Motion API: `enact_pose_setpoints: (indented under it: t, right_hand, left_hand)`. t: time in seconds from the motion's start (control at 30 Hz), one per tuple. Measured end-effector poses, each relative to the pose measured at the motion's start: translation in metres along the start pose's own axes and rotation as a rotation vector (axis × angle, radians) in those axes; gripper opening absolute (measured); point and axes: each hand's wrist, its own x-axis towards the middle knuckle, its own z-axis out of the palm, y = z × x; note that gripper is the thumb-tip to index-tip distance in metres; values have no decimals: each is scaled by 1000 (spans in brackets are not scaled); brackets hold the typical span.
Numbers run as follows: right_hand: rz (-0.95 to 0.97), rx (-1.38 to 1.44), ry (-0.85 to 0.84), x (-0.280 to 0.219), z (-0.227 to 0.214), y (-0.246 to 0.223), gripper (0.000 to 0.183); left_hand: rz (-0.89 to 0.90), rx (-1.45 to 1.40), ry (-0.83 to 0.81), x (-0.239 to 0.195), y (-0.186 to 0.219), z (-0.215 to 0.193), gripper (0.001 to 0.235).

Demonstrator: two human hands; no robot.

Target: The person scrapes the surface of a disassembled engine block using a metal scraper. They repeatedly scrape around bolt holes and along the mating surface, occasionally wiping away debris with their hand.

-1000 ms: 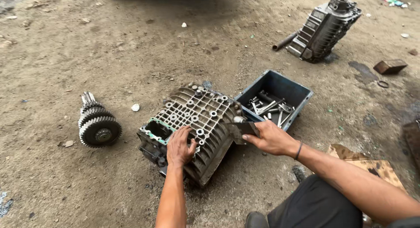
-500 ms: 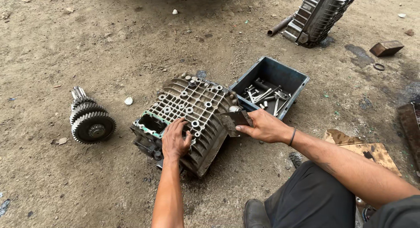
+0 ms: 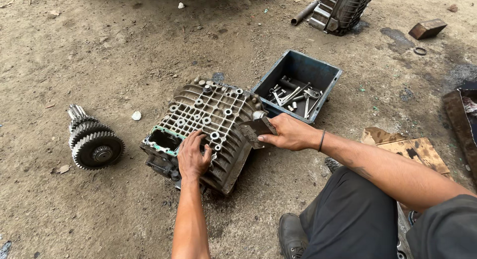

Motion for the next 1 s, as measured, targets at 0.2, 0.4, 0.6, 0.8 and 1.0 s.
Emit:
enact_pose_setpoints:
  t: [0.2, 0.4, 0.6, 0.8, 1.0]
  right_hand:
    - [1, -27, -2, 2, 0, -1, 53]
    - [-3, -44, -1, 1, 1, -2, 53]
    - [28, -48, -18, 2, 1, -2, 51]
    - [26, -61, -33, 4, 3, -1, 53]
    - [25, -108, -35, 7, 6, 4, 59]
  left_hand:
    - [-8, -11, 13, -1, 4, -4, 43]
    - [-34, -31, 5, -2, 9, -9, 43]
    - [-46, -29, -18, -2, 10, -11, 42]
    - [-58, -34, -25, -1, 9, -10, 41]
    - [-59, -44, -23, -2, 13, -12, 42]
